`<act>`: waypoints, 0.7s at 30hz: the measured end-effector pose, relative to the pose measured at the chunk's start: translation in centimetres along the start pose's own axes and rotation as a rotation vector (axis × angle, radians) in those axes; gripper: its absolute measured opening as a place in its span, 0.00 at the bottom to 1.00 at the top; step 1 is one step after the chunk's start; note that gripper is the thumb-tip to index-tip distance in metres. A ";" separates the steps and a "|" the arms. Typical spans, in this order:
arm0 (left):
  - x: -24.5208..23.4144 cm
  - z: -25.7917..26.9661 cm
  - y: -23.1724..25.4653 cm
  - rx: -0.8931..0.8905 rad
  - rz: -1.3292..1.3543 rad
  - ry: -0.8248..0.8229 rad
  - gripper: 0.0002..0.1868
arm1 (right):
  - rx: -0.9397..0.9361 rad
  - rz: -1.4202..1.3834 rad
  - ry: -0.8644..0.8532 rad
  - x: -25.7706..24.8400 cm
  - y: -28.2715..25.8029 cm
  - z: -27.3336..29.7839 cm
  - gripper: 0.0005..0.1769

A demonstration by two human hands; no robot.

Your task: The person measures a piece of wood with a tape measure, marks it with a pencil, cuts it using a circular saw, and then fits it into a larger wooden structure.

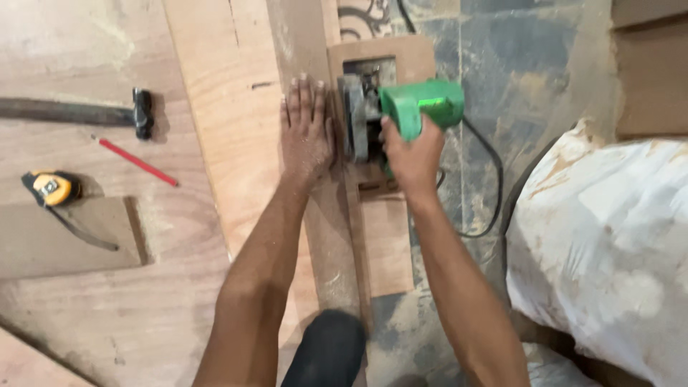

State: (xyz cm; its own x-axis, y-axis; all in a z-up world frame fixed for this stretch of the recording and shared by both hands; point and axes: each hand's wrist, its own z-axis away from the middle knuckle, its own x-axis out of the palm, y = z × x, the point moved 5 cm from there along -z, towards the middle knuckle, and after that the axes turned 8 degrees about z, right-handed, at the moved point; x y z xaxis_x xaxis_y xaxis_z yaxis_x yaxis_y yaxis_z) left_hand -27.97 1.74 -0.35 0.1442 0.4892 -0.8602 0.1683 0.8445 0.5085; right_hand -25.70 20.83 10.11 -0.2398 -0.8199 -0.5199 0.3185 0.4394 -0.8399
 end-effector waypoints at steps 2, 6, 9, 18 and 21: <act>-0.2 -3.3 -1.0 0.004 -0.006 0.003 0.33 | 0.027 0.019 -0.008 -0.1 -0.1 0.2 0.09; -0.9 -10.3 -2.8 0.013 -0.024 0.014 0.33 | 0.031 0.024 -0.027 -0.4 -0.5 0.5 0.08; -2.1 -14.1 -3.6 0.049 -0.039 0.009 0.33 | 0.027 0.087 -0.030 -0.5 -0.9 0.4 0.09; -1.6 -18.7 -5.7 -0.017 -0.126 -0.210 0.33 | 0.136 0.147 -0.110 -0.4 -1.0 0.5 0.10; -1.4 -18.8 -5.9 -0.031 -0.129 -0.226 0.33 | 0.151 0.149 -0.126 -0.6 -1.3 0.4 0.12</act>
State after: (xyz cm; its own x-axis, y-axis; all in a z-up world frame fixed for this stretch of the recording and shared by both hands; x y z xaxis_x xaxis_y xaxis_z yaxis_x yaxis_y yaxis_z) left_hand -47.45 0.20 -2.87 0.3378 0.3186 -0.8856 0.1697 0.9049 0.3903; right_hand -25.64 20.60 11.56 -0.0670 -0.7935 -0.6049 0.4773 0.5069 -0.7178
